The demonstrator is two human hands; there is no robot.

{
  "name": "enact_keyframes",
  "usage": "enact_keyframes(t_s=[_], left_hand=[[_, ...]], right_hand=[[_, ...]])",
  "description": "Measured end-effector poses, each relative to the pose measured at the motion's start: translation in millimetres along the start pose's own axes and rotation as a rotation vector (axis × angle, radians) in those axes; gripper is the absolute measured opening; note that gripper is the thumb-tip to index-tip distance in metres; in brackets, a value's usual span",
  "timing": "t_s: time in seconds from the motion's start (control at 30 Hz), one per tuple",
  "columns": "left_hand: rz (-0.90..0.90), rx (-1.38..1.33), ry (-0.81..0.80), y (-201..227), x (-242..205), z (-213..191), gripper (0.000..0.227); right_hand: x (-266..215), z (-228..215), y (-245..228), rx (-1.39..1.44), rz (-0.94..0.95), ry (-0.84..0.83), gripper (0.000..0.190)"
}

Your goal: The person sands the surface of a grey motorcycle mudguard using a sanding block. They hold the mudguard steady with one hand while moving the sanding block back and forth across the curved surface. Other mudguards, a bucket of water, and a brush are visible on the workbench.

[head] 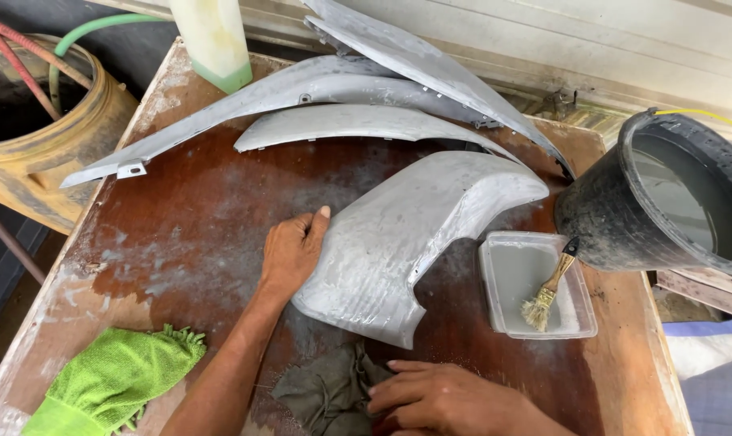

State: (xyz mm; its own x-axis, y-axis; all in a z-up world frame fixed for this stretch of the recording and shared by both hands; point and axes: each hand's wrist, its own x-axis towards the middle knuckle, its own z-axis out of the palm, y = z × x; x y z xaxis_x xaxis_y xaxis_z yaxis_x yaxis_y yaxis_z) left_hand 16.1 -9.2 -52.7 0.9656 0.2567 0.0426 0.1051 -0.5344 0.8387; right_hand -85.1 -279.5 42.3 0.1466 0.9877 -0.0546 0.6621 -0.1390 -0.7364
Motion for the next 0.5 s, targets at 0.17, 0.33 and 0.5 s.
enact_keyframes(t_s=[0.17, 0.33, 0.5], left_hand=[[0.038, -0.022, 0.042, -3.6, -0.5, 8.3, 0.059], [0.05, -0.117, -0.041, -5.1, -5.4, -5.7, 0.058], [0.086, -0.045, -0.035, -12.3, -12.9, -11.0, 0.065]], right_hand=[[3.4, -17.7, 35.3, -0.228, 0.008, 0.544, 0.027], [25.3, -30.9, 88.3, -0.858, 0.07, 0.941, 0.014], [40.5, -23.9, 92.6, -0.906, 0.146, 0.962, 0.024]])
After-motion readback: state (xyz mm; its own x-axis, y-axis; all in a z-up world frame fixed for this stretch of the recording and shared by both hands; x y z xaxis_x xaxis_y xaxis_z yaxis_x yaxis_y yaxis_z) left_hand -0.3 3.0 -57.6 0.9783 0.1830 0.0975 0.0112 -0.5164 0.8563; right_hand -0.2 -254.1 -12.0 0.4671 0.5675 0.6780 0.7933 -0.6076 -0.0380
